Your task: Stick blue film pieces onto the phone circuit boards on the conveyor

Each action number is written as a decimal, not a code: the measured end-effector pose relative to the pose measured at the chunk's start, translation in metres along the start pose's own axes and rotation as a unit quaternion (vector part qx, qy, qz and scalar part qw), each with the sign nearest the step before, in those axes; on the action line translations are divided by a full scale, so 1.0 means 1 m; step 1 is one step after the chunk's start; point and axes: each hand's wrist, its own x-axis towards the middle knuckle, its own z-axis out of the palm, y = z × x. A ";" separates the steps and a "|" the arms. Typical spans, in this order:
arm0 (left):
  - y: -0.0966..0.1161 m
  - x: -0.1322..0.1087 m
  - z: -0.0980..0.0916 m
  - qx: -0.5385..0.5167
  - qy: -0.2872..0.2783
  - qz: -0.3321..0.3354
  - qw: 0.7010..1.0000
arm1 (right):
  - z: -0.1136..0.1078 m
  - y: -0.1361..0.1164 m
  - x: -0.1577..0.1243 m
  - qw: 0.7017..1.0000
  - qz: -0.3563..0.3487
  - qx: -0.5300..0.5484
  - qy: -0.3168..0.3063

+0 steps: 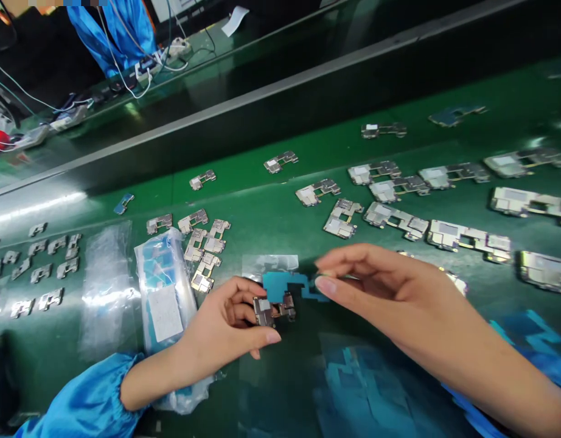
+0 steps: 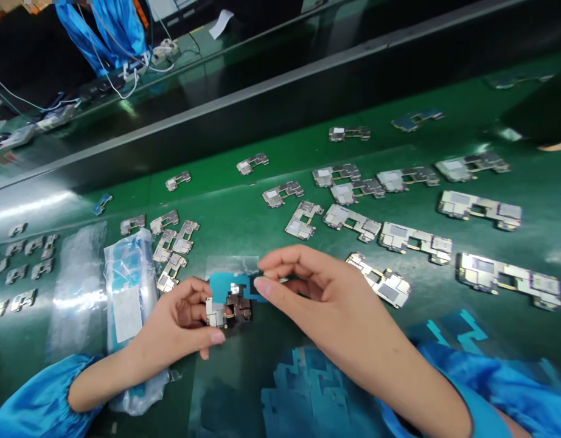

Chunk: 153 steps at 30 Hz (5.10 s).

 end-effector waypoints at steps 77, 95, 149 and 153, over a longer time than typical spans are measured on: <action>-0.001 -0.008 -0.010 0.603 0.045 0.494 0.624 | -0.012 0.044 0.003 0.957 -0.093 -0.104 -0.254; -0.002 -0.006 -0.009 0.598 0.047 0.490 0.632 | -0.014 0.050 -0.001 0.968 -0.027 -0.064 -0.242; -0.001 -0.007 -0.008 0.620 0.030 0.478 0.622 | -0.011 0.044 0.009 0.943 -0.133 -0.158 -0.262; -0.001 -0.008 -0.008 0.637 0.025 0.478 0.604 | -0.009 0.038 0.013 0.931 -0.187 -0.196 -0.246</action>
